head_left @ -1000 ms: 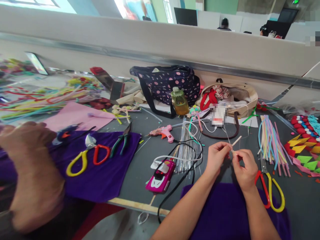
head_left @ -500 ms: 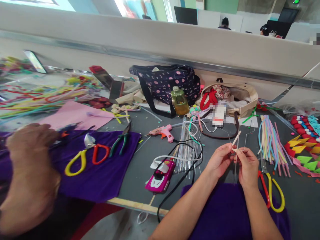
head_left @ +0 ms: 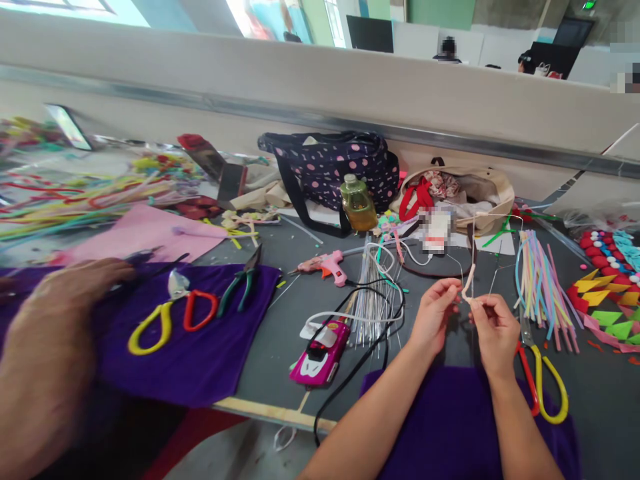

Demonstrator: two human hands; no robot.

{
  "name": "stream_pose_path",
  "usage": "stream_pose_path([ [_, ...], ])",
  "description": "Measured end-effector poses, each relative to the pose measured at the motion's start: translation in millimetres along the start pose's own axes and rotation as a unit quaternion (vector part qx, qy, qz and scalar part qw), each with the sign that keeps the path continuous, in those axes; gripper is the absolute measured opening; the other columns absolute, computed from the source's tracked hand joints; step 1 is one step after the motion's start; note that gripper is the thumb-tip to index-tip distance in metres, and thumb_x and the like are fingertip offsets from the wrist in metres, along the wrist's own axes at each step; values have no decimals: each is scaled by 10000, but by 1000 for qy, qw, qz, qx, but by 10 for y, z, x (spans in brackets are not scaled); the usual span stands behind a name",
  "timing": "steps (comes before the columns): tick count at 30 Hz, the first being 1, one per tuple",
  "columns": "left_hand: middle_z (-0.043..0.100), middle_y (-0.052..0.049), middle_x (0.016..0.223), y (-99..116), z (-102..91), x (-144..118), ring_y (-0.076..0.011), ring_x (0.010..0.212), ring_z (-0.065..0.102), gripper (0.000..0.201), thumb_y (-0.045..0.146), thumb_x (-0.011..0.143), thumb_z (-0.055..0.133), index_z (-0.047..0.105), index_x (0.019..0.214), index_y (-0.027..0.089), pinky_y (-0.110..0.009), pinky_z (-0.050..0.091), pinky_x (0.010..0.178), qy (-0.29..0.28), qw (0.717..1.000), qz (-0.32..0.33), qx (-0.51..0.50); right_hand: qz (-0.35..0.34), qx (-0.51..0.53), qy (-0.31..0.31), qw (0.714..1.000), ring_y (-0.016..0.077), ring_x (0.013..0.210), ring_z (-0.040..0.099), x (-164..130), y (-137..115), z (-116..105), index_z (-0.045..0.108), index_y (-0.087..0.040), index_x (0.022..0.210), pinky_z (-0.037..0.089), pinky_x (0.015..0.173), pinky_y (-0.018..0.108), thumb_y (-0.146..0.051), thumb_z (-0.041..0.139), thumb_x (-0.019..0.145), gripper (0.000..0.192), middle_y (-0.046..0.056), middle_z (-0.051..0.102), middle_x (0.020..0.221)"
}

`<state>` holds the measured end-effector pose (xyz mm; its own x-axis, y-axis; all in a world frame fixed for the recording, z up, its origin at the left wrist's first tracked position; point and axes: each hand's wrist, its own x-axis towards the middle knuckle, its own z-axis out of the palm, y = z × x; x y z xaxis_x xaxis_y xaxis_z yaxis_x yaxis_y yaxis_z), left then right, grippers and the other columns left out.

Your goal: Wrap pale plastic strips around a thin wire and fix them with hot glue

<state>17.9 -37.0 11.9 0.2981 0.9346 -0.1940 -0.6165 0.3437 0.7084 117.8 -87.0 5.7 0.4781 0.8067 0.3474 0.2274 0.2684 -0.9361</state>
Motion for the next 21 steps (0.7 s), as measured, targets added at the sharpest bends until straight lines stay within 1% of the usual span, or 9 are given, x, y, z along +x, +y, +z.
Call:
stream_pose_path([
  [2, 563, -4, 761, 33, 2, -14, -91, 641, 463, 219, 314, 692, 748, 686, 848, 175, -192, 354, 569, 35, 994, 86, 63, -27, -36, -5, 999, 132, 639, 551, 4, -11, -12, 614, -180, 766, 454, 567, 250, -308, 616, 833, 145, 1, 571, 752],
  [4, 561, -14, 810, 61, -4, -23, -108, 698, 472, 180, 293, 723, 717, 707, 869, 188, -206, 372, 627, 35, 978, 152, 138, -49, -68, -17, 996, 138, 664, 548, 4, -15, -18, 612, -182, 763, 447, 582, 252, -298, 599, 848, 144, 7, 570, 760],
  [6, 544, -23, 834, 73, -19, -22, -128, 747, 476, 185, 269, 727, 704, 728, 896, 199, -225, 379, 670, 14, 960, 188, 208, -68, -89, -29, 993, 143, 689, 551, 0, -13, -19, 614, -184, 777, 450, 605, 258, -282, 581, 860, 133, 13, 576, 770],
  [8, 517, -22, 807, 69, -36, -11, -137, 746, 466, 182, 258, 718, 705, 740, 888, 205, -233, 370, 655, -4, 943, 205, 262, -86, -101, -37, 990, 147, 708, 556, -7, -8, -15, 616, -187, 795, 455, 623, 263, -265, 569, 868, 117, 17, 581, 783],
  [10, 510, -22, 789, 55, -49, 2, -140, 735, 462, 153, 263, 710, 711, 741, 846, 200, -234, 360, 628, -8, 934, 212, 287, -101, -112, -41, 988, 147, 708, 557, -14, -4, -9, 615, -189, 811, 456, 621, 263, -253, 561, 872, 104, 20, 583, 794],
  [12, 523, -24, 793, 40, -52, 8, -138, 734, 477, 123, 279, 707, 721, 727, 789, 188, -235, 371, 628, -2, 935, 215, 282, -115, -125, -41, 985, 148, 705, 556, -22, -4, -5, 613, -193, 819, 456, 612, 261, -244, 552, 876, 98, 22, 583, 797],
  [15, 549, -13, 765, 28, -28, -5, -126, 692, 503, 153, 313, 703, 729, 676, 728, 172, -235, 403, 625, 4, 957, 193, 217, -141, -145, -39, 979, 151, 713, 560, -34, -8, 2, 608, -199, 831, 463, 616, 262, -221, 536, 881, 91, 23, 585, 796],
  [18, 561, 14, 675, 32, 15, -34, -100, 602, 496, 194, 328, 696, 734, 635, 712, 162, -222, 418, 587, 8, 980, 140, 139, -173, -163, -34, 971, 147, 722, 565, -45, -8, 9, 599, -201, 853, 474, 631, 261, -184, 532, 880, 75, 27, 585, 809],
  [21, 583, 19, 650, 44, 44, -52, -80, 568, 505, 205, 306, 673, 751, 626, 697, 146, -203, 427, 574, 25, 990, 102, 95, -206, -188, -31, 960, 139, 728, 565, -51, -3, 16, 591, -196, 882, 476, 641, 255, -138, 530, 874, 85, 34, 585, 829],
])
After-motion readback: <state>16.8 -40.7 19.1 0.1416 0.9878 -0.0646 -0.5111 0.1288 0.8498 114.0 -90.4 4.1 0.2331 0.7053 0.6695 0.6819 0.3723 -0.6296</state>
